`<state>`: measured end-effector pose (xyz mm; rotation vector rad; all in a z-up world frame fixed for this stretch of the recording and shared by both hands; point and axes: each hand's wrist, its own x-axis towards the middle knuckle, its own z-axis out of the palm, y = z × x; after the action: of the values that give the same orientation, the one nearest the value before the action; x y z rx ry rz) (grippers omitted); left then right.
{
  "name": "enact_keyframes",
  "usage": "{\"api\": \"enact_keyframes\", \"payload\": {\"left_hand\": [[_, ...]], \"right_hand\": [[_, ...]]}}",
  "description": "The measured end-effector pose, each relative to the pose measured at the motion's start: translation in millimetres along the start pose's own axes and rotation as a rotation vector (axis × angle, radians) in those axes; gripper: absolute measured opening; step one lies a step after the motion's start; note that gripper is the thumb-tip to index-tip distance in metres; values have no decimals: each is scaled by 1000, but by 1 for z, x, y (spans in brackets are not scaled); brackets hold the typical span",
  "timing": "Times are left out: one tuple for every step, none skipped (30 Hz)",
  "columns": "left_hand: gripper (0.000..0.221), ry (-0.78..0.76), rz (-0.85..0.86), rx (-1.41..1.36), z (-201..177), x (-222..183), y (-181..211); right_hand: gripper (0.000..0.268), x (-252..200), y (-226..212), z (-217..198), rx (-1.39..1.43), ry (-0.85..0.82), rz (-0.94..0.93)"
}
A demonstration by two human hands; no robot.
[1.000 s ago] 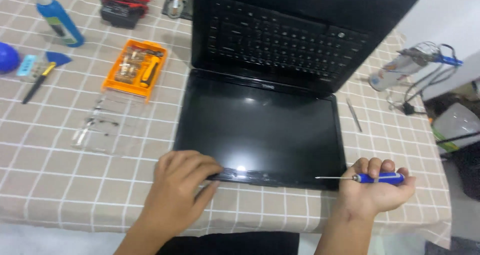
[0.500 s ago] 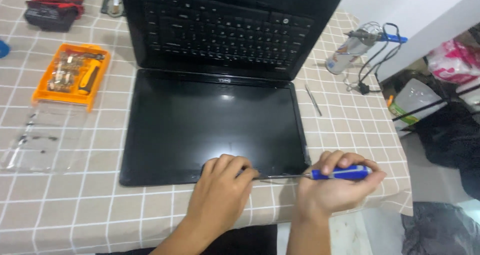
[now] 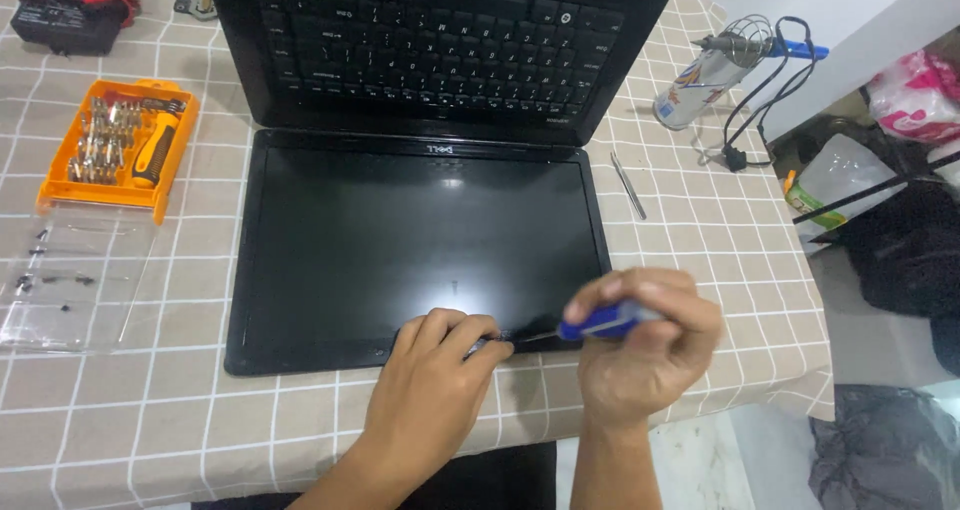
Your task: Removing the plastic bezel from a laptop screen using a screwdriver and prying tool.
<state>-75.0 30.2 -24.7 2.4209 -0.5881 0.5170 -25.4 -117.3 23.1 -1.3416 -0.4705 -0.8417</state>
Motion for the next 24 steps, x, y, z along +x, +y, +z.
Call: {"api": "enact_keyframes", "payload": {"left_hand": [[23,-12,7,-8,0,0,0],[23,-23,14,-14,0,0,-1],[23,-24,15,-13,0,0,-1],[22,-12,16,-17,0,0,-1],[20,1,17,-20,0,0,-1],[20,2,15,-18,-1,0,-1],[18,7,17,-17,-2,0,0],[15,11,20,-19,-2,1,0],[15,12,19,-19,-3,1,0],[17,6,14,-21,-3,1,1],[18,-1,8,-23,-3,1,1],[18,-3,11,-26,-3,1,1],[22,-7,9,-25,-3,0,1],[26,-11,8,-23,-4,0,1],[26,-12,13,-24,-2,0,0],[34,-40,13,-27,-1,-1,-2],[42,-67,13,-30,0,-3,-3],[42,-66,14,-27,-1,-2,-2],[33,-41,15,-19,-2,-1,-2],[25,-16,17,-13,-2,0,0],[25,-15,18,-13,-3,0,0],[23,-10,19,-2,-4,0,1],[21,-6,19,9,-4,1,1],[21,-3,21,9,-4,1,2]], "right_hand": [[24,3,-2,-1,-89,-83,-58],[28,5,-3,-1,-176,-166,-118],[28,7,-4,-4,-176,-164,-118],[26,8,-4,-8,-204,-209,-113],[25,10,-5,-11,-232,-254,-108],[25,12,-8,-13,-229,-255,-108],[25,14,-11,-15,-245,-309,-80],[26,16,-14,-18,-263,-361,-51],[26,16,-16,-16,-263,-362,-52],[21,16,-18,-15,-188,-387,18],[16,16,-20,-14,-113,-412,89],[16,17,-20,-13,-117,-409,89],[16,17,-20,-11,-86,-438,54],[16,17,-19,-10,-53,-466,18],[16,16,-16,-12,-56,-462,17],[22,14,-13,-13,-136,-409,-29],[35,12,-11,-14,-216,-357,-74],[35,14,-14,-13,-213,-356,-76],[21,16,-17,-12,-230,-360,-81],[8,18,-21,-11,-249,-363,-86],[8,17,-21,-12,-249,-363,-89],[10,16,-22,-13,-219,-394,-52],[16,15,-23,-15,-190,-425,-14],[16,15,-24,-15,-190,-425,-17]]}}
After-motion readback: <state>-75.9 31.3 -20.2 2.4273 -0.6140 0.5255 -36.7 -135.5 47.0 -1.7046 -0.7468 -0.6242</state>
